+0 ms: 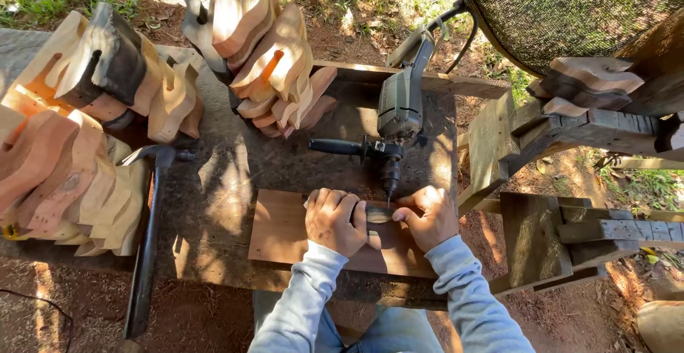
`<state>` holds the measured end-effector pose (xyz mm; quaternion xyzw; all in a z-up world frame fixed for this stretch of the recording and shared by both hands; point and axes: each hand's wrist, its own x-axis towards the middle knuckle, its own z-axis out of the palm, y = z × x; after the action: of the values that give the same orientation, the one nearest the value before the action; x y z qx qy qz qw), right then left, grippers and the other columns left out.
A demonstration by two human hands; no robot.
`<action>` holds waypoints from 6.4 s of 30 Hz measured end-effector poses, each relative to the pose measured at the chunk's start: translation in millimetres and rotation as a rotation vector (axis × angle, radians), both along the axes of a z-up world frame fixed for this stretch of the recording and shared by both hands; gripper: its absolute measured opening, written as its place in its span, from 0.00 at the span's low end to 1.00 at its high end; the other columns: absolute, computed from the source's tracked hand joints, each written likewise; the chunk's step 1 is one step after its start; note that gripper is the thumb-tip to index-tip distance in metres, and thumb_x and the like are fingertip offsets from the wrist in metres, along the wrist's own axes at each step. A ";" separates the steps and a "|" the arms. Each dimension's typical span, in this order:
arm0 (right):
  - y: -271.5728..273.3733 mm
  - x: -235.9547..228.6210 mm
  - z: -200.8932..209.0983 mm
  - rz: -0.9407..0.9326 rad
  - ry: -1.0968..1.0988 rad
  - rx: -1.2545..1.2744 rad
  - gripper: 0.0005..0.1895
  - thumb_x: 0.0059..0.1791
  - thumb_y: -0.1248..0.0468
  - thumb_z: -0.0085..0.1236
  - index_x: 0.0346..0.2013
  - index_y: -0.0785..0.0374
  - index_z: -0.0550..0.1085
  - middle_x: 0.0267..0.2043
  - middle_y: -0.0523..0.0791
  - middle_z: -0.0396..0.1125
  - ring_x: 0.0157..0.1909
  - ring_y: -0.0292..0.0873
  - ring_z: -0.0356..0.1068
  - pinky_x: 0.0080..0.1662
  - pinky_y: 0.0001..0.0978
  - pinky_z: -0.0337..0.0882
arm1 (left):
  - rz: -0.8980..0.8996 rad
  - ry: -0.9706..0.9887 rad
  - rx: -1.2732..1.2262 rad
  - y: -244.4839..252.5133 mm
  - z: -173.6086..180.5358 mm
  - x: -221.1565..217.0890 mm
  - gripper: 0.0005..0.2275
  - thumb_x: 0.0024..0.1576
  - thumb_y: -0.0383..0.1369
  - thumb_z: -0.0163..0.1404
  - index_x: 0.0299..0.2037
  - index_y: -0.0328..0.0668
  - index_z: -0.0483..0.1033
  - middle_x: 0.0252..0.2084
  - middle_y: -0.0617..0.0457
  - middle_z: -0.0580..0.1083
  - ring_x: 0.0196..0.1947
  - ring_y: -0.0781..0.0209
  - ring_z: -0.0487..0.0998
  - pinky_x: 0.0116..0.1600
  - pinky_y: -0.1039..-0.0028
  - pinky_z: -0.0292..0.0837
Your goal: Drilling holes into shaped wooden blocks at an outdoor workstation.
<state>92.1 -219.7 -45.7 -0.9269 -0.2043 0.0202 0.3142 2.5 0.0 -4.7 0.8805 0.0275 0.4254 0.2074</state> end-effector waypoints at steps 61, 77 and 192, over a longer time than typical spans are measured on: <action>1.6 4.3 15.9 0.103 -0.012 0.024 0.44 0.22 0.19 0.63 0.40 0.42 0.82 0.39 0.39 0.71 0.47 0.46 0.69 0.54 0.42 0.68 | -0.126 0.067 0.037 10.1 19.4 -19.3 0.06 0.55 0.38 0.54 0.28 0.52 0.78 0.28 0.55 0.72 0.32 0.54 0.75 0.47 0.63 0.72; 7.1 3.6 4.3 -0.024 -0.046 0.065 0.19 0.37 0.34 0.67 0.28 0.40 0.83 0.32 0.40 0.70 0.42 0.47 0.70 0.48 0.40 0.71 | -0.016 0.008 0.028 6.7 -0.3 7.6 0.06 0.54 0.35 0.54 0.26 0.49 0.78 0.27 0.52 0.72 0.30 0.54 0.76 0.49 0.64 0.71; -4.5 -10.4 13.7 0.048 0.155 -0.099 0.54 0.19 0.16 0.59 0.52 0.35 0.76 0.51 0.34 0.65 0.63 0.41 0.60 0.67 0.43 0.57 | -0.081 0.150 0.172 -8.9 34.0 -30.4 0.06 0.52 0.36 0.54 0.27 0.46 0.78 0.27 0.51 0.73 0.34 0.50 0.76 0.46 0.62 0.73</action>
<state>81.7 -224.2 -31.9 -0.9317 -0.2006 0.1093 0.2823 -28.0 -8.8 29.4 0.9248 -0.0293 0.3503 0.1453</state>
